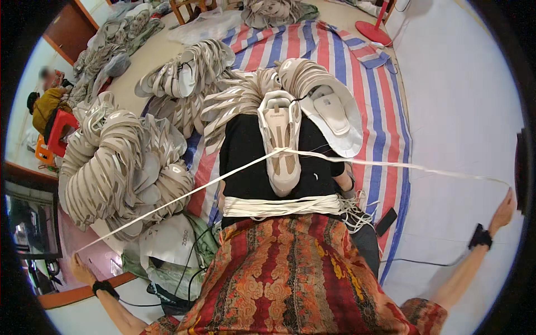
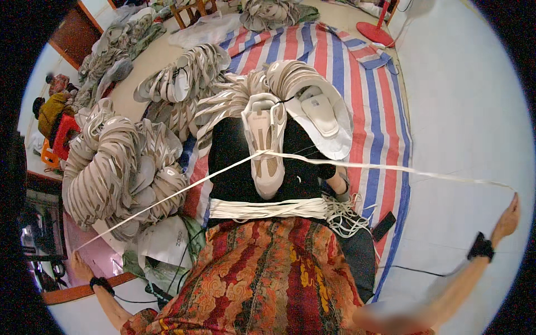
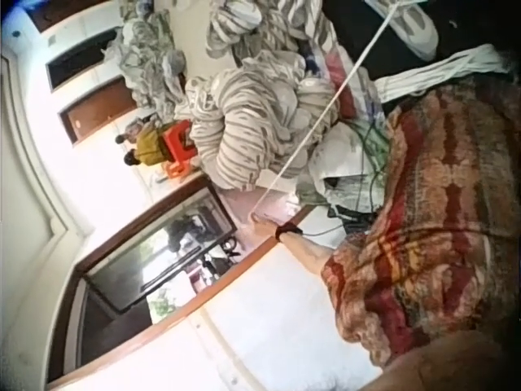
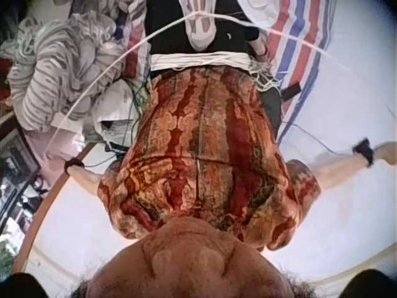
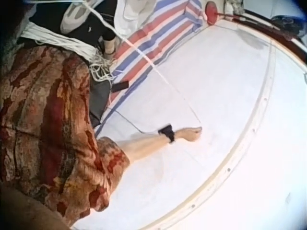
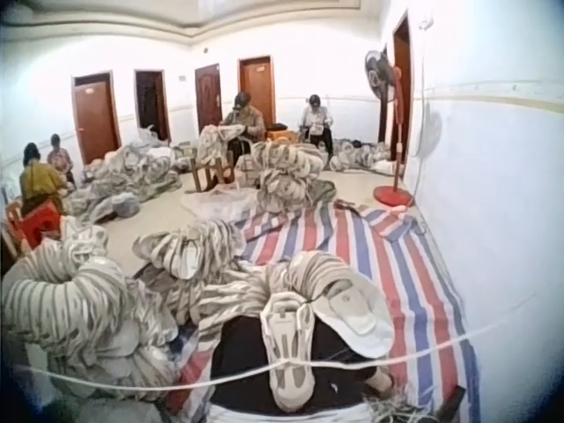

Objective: Lacing a white and tan sneaker while sitting among many shoe components.

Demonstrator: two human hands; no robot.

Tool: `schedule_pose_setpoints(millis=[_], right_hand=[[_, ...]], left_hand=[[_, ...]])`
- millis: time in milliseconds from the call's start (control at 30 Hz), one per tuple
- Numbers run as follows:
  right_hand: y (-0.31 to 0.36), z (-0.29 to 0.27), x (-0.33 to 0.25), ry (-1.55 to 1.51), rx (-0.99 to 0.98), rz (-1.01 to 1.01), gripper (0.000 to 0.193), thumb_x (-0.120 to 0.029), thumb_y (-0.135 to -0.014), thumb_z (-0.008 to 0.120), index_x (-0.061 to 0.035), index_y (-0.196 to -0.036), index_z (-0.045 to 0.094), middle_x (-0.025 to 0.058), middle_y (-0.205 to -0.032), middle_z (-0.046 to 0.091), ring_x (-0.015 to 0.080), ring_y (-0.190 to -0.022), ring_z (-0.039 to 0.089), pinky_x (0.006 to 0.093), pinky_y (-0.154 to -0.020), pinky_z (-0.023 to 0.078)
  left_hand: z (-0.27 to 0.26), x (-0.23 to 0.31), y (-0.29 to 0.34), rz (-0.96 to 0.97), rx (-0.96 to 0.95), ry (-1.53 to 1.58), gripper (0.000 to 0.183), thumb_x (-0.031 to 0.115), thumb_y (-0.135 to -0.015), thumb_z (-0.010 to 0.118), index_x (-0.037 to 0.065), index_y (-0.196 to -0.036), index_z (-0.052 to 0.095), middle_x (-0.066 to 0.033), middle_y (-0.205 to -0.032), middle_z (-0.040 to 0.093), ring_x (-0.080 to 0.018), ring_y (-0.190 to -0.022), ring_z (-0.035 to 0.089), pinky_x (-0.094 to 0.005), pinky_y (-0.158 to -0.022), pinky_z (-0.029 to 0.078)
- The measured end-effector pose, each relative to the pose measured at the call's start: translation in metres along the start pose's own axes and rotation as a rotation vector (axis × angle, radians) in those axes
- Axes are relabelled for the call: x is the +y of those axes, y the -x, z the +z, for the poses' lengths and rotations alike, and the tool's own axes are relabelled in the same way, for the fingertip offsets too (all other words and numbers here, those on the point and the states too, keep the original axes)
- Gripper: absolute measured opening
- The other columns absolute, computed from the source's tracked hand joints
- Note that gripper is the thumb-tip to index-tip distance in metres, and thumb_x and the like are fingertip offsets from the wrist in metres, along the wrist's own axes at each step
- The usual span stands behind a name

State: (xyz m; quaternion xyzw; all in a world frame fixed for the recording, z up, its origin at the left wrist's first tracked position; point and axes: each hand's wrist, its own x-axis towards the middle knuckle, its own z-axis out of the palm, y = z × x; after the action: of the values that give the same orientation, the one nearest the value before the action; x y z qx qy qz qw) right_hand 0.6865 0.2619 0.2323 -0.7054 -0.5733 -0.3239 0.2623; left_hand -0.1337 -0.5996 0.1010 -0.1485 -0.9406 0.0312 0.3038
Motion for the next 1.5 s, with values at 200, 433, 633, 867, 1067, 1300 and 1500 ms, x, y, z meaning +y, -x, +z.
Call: schedule_pose_setpoints(millis=[200,433,633,867,1067,1300,1500], right_hand=[[0.195,0.002,-0.216,-1.233,-0.237,-0.217,0.027,-0.013,-0.089,0.045,0.0031,-0.105,0.059,0.0094,-0.099,0.061,0.0164,-0.093,0.056,0.0281,-0.08,0.045],[0.315,-0.045,-0.434,-1.552,-1.342,-0.417,0.036,-0.005,-0.081,0.047,0.0003,-0.116,0.047,0.0055,-0.068,0.06,0.0076,-0.055,0.051,0.0214,-0.052,0.043],[0.336,-0.026,-0.457,-1.422,-1.478,-0.285,0.01,-0.005,-0.079,0.052,0.0024,-0.082,0.057,0.0042,-0.063,0.058,0.0086,-0.051,0.054,0.0224,-0.048,0.045],[0.343,-0.018,-0.464,-1.44,-1.457,-0.336,0.012,-0.008,-0.08,0.052,0.0014,-0.075,0.058,0.0037,-0.06,0.058,0.0091,-0.051,0.054,0.023,-0.048,0.044],[0.338,-0.02,-0.464,-1.381,-1.464,-0.412,0.015,-0.012,-0.078,0.054,0.0022,-0.075,0.059,0.0059,-0.058,0.057,0.0123,-0.051,0.054,0.0258,-0.05,0.044],[0.333,-0.021,-0.469,-1.262,-1.273,-0.601,0.014,-0.012,-0.08,0.056,0.0018,-0.077,0.059,0.0058,-0.061,0.059,0.0114,-0.052,0.055,0.0259,-0.05,0.046],[0.32,-0.04,-0.472,-1.254,-0.842,-0.733,0.013,-0.006,-0.074,0.061,-0.0008,-0.086,0.058,0.009,-0.073,0.058,0.0234,-0.067,0.055,0.0339,-0.064,0.044]], left_hand=[[0.053,0.183,-0.032,-0.315,0.046,0.993,0.027,0.011,-0.088,0.046,-0.004,-0.108,0.056,-0.011,-0.105,0.058,-0.0193,-0.093,0.058,-0.0279,-0.084,0.046],[0.025,0.481,-0.043,-0.132,-0.562,1.894,0.046,0.014,-0.084,0.054,-0.004,-0.123,0.04,-0.0095,-0.086,0.062,-0.0113,-0.06,0.057,-0.0186,-0.05,0.044],[-0.005,0.617,-0.033,-0.012,-1.167,1.885,0.015,0.012,-0.084,0.053,0.0,-0.085,0.061,-0.0041,-0.07,0.061,-0.0053,-0.049,0.049,-0.0169,-0.04,0.033],[-0.003,0.663,-0.008,0.327,-1.148,1.598,0.016,0.011,-0.084,0.052,-0.003,-0.084,0.059,-0.0074,-0.073,0.062,-0.0113,-0.057,0.057,-0.0232,-0.05,0.048],[-0.001,0.665,-0.01,0.335,-1.217,1.606,0.015,0.011,-0.085,0.053,-0.002,-0.084,0.06,-0.0044,-0.074,0.062,-0.0088,-0.063,0.059,-0.0219,-0.054,0.05],[-0.004,0.67,-0.006,0.32,-1.254,1.662,0.012,0.008,-0.083,0.054,-0.002,-0.082,0.06,-0.0052,-0.068,0.062,-0.0094,-0.059,0.059,-0.0226,-0.053,0.049],[0.015,0.63,-0.015,0.045,-0.876,1.795,0.015,0.009,-0.081,0.057,-0.003,-0.085,0.064,-0.0063,-0.07,0.063,-0.0106,-0.061,0.06,-0.0211,-0.055,0.05]])
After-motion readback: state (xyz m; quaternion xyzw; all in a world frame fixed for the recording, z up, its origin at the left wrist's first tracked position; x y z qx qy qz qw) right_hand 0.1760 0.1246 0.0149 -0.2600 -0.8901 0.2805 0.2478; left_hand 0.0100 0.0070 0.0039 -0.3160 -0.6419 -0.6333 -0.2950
